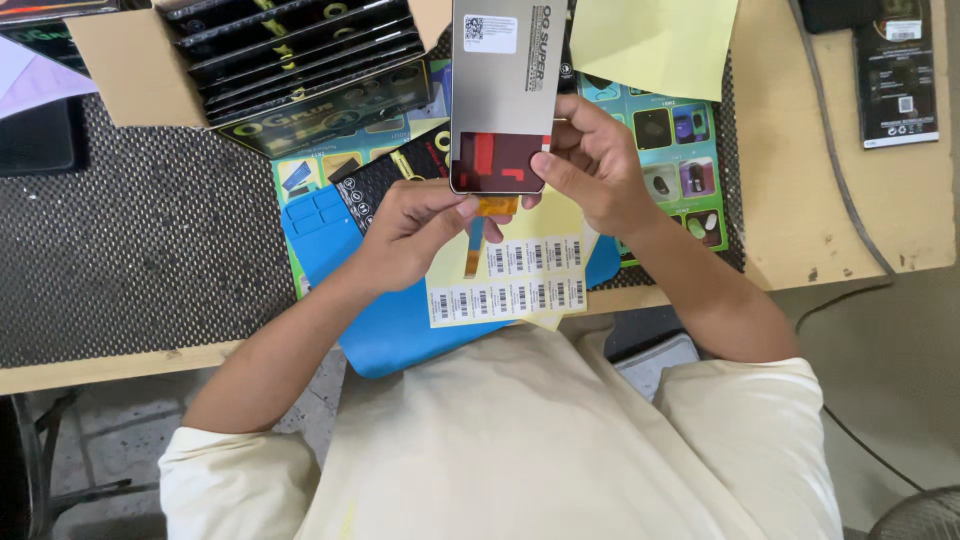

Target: The person repeatedly picks up small black product boxes from a larger cardboard box, peels a barcode sticker from a sheet, and applies it to the back of each box. They then use a pen to write on the sticker before placing the labeled box on a pile on the table.

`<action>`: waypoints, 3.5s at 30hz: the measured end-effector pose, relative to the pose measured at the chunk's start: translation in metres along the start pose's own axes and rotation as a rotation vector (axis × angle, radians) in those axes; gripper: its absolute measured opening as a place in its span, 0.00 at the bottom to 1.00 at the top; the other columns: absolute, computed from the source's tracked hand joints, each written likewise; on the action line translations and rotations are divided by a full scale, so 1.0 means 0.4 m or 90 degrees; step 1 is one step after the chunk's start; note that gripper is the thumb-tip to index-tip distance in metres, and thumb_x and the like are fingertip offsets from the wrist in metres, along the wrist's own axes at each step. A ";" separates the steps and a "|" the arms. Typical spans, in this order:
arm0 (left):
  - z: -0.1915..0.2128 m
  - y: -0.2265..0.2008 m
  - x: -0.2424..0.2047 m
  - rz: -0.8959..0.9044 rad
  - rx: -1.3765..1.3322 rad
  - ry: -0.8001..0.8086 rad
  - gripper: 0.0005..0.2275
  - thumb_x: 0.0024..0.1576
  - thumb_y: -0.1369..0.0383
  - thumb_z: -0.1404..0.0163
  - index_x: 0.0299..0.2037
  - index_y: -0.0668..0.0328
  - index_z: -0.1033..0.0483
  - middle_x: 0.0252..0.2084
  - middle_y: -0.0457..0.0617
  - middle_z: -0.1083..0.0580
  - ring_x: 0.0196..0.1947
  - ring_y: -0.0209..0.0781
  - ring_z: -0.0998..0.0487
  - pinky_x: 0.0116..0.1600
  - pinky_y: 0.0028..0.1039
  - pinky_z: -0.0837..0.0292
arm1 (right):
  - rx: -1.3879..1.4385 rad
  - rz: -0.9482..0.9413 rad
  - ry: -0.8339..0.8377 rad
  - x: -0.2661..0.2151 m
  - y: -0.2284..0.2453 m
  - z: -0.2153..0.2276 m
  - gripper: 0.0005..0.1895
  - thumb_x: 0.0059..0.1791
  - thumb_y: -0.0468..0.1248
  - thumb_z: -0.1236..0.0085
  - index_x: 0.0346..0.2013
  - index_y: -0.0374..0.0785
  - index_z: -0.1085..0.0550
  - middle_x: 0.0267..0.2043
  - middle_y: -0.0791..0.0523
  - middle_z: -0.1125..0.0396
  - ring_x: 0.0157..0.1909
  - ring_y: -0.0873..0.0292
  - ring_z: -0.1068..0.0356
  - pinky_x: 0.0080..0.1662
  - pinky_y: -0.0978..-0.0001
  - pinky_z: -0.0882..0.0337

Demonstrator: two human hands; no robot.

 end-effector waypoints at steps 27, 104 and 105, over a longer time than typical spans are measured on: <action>-0.005 -0.034 0.014 -0.078 0.158 -0.166 0.04 0.62 0.74 0.42 0.45 0.60 0.18 0.40 0.46 0.19 0.33 0.27 0.26 0.38 0.18 0.26 | 0.006 -0.028 0.009 0.008 -0.019 -0.029 0.20 0.56 0.37 0.47 0.59 0.30 0.37 0.47 0.44 0.27 0.38 0.49 0.22 0.40 0.67 0.17; -0.005 -0.103 -0.027 -0.442 0.543 -0.003 0.06 0.64 0.74 0.40 0.48 0.66 0.21 0.50 0.55 0.18 0.56 0.54 0.19 0.69 0.46 0.35 | -0.089 0.043 -0.133 -0.004 -0.026 0.019 0.17 0.55 0.35 0.46 0.55 0.27 0.32 0.36 0.51 0.31 0.30 0.58 0.31 0.32 0.70 0.23; -0.010 -0.102 -0.033 -0.486 0.654 -0.010 0.05 0.67 0.74 0.42 0.50 0.64 0.21 0.51 0.55 0.17 0.60 0.53 0.21 0.71 0.46 0.39 | -0.057 0.045 -0.132 -0.006 -0.029 0.016 0.15 0.54 0.35 0.46 0.52 0.29 0.32 0.32 0.54 0.33 0.26 0.61 0.33 0.31 0.72 0.24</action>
Point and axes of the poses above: each hand's wrist, its own x-axis towards the middle knuckle, its own z-axis out of the back of the hand, y = z × x, the point moved 4 cm from there along x, towards the middle knuckle
